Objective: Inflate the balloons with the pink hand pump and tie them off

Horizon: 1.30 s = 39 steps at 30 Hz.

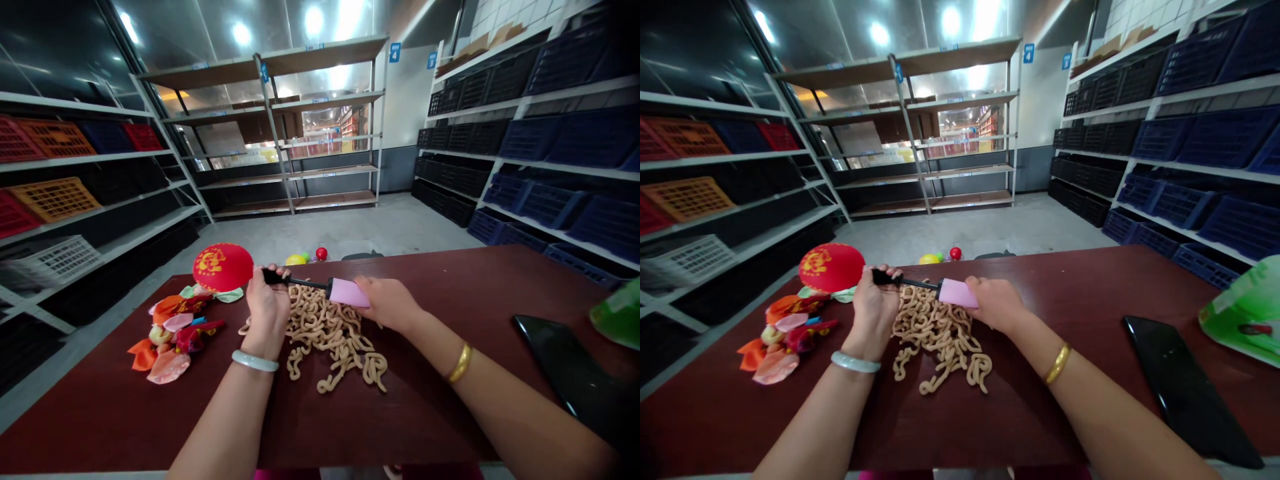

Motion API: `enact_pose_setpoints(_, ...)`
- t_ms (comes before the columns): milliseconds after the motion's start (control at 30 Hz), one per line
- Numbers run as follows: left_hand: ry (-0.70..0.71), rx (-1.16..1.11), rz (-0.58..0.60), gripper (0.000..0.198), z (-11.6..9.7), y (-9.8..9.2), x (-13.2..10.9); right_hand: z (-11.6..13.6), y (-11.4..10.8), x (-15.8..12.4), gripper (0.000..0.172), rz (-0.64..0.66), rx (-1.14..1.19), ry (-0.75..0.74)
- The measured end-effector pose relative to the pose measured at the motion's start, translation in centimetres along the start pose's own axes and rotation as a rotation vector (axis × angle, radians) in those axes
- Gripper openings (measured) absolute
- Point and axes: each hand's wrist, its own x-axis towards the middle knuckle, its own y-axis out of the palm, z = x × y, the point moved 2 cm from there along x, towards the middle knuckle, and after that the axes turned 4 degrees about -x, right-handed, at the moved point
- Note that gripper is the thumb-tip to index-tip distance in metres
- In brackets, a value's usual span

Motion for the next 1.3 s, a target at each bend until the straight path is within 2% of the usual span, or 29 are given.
enact_pose_setpoints(167,-0.115,0.0,0.083,0.012,3.3,1.1,-3.4,2.1,-0.7,-0.5,0.04,-0.015,0.048,0.032)
enact_pose_setpoints(267,-0.138,0.007,0.101,0.012,4.2,1.4,-4.5,2.9,-0.9,-0.7,0.039,0.008,0.065,0.054)
enact_pose_setpoints(333,-0.141,0.017,0.088,0.012,4.1,1.3,-4.5,3.1,-0.9,-0.7,0.042,0.004,0.077,0.052)
enact_pose_setpoints(433,-0.124,0.023,0.061,0.011,3.1,1.1,-3.2,2.7,-0.8,-0.5,0.044,-0.012,0.077,0.037)
enact_pose_setpoints(667,0.009,0.01,-0.065,0.014,-2.1,-0.7,1.7,-0.5,-0.6,0.3,0.048,0.005,-0.016,0.017)
enact_pose_setpoints(800,0.052,0.001,-0.106,0.014,-2.9,-1.2,2.3,-1.7,-0.1,0.4,0.045,0.006,-0.04,0.03)
enact_pose_setpoints(933,0.045,-0.04,-0.067,0.013,-1.6,-0.6,1.1,-1.1,-0.2,0.1,0.045,-0.003,-0.082,0.019)
enact_pose_setpoints(1167,-0.115,-0.031,0.074,0.011,3.2,0.8,-3.1,2.0,-0.9,-0.6,0.037,0.008,-0.029,0.06)
enact_pose_setpoints(1300,-0.124,-0.022,0.093,0.011,4.1,1.5,-4.5,3.1,-0.9,-0.8,0.039,-0.009,0.013,0.07)
